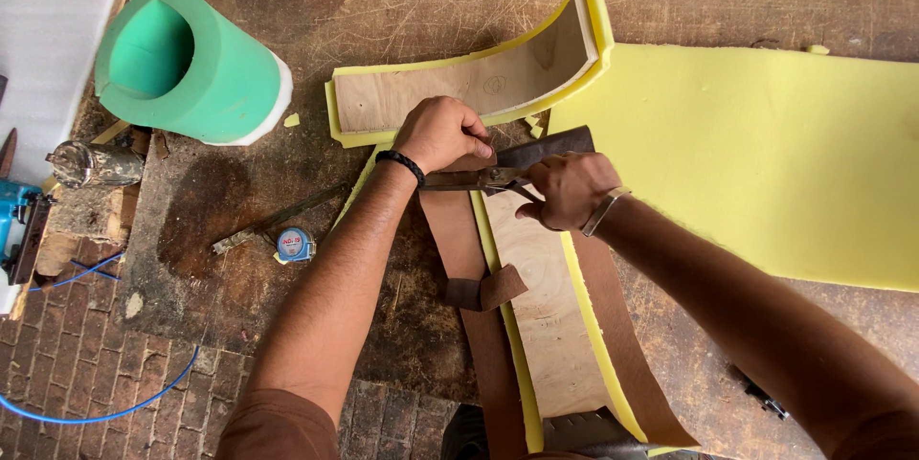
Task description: The person is upholstering a piece of furniture, likely a chair armrest. They use a staple gun to attach brown fabric over yellow foam padding, trim excess fabric with scissors, and adjust the fabric to fit the curved shape of the armrest.
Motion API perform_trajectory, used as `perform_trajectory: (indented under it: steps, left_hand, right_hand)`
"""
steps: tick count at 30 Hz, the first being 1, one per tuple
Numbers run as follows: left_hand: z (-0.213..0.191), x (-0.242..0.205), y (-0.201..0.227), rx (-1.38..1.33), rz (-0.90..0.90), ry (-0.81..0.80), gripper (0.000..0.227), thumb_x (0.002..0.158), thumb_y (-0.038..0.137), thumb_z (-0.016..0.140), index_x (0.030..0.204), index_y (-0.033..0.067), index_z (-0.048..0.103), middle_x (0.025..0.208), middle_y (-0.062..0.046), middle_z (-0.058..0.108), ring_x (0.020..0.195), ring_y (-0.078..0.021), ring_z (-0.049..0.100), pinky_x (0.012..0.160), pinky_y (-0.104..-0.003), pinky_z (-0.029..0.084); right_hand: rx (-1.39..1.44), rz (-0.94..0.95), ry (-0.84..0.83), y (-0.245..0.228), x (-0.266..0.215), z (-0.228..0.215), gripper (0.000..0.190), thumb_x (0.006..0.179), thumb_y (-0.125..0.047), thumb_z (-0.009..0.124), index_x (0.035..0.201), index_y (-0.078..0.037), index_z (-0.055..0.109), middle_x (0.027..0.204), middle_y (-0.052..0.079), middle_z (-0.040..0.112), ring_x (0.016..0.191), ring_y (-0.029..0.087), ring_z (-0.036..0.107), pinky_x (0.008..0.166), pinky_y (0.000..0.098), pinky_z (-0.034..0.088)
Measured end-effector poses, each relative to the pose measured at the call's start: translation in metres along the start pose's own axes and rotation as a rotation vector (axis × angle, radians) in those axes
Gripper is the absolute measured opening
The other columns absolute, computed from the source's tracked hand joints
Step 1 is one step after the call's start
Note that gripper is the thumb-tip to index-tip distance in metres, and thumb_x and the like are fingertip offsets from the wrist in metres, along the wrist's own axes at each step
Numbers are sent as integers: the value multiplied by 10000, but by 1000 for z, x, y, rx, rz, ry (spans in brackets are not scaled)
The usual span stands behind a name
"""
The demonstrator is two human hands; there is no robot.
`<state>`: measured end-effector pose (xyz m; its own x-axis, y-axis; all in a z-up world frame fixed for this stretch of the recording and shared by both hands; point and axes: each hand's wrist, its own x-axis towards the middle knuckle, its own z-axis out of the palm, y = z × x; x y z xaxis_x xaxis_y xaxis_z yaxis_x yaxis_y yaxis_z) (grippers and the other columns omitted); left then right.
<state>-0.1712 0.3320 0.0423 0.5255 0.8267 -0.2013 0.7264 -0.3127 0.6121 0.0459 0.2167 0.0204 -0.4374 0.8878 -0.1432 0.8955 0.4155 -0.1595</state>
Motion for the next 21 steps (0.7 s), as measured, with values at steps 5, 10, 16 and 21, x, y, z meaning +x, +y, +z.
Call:
perform_trajectory:
  steps: [5, 10, 16, 21]
  left_hand:
    - [-9, 1, -10, -44, -36, 181, 254, 797, 285, 872, 1013, 161, 823, 1041, -54, 796, 940, -190, 760, 889, -338, 604]
    - [30, 10, -21, 8, -106, 615, 872, 809, 270, 767, 1533, 61, 328, 1498, -223, 436, 1231, -349, 575, 911, -457, 572]
    - [111, -14, -27, 78, -196, 0, 495, 934, 365, 677, 1357, 129, 575, 1357, -147, 616, 1235, -353, 593, 1043, -502, 455]
    - [103, -80, -60, 74, -520, 66, 450, 934, 401, 688, 1249, 83, 644, 1177, -180, 712, 1101, -386, 659, 919, -506, 524]
  right_hand:
    - [53, 198, -397, -16, -16, 6, 396, 980, -612, 553, 1148, -300, 730, 771, -24, 692, 599, 138, 585, 533, 289, 493]
    - [242, 384, -503, -31, -96, 35, 413, 981, -611, 512, 1031, -258, 719, 690, -51, 623, 507, 85, 501, 440, 229, 414]
    - [223, 509, -456, -13, -188, 38, 479, 933, -674, 479, 954, -260, 720, 679, -71, 628, 493, 53, 516, 453, 224, 444]
    - [111, 592, -588, 15, -178, -17, 469, 939, -675, 467, 1167, -342, 704, 806, -12, 728, 588, 128, 645, 543, 294, 557]
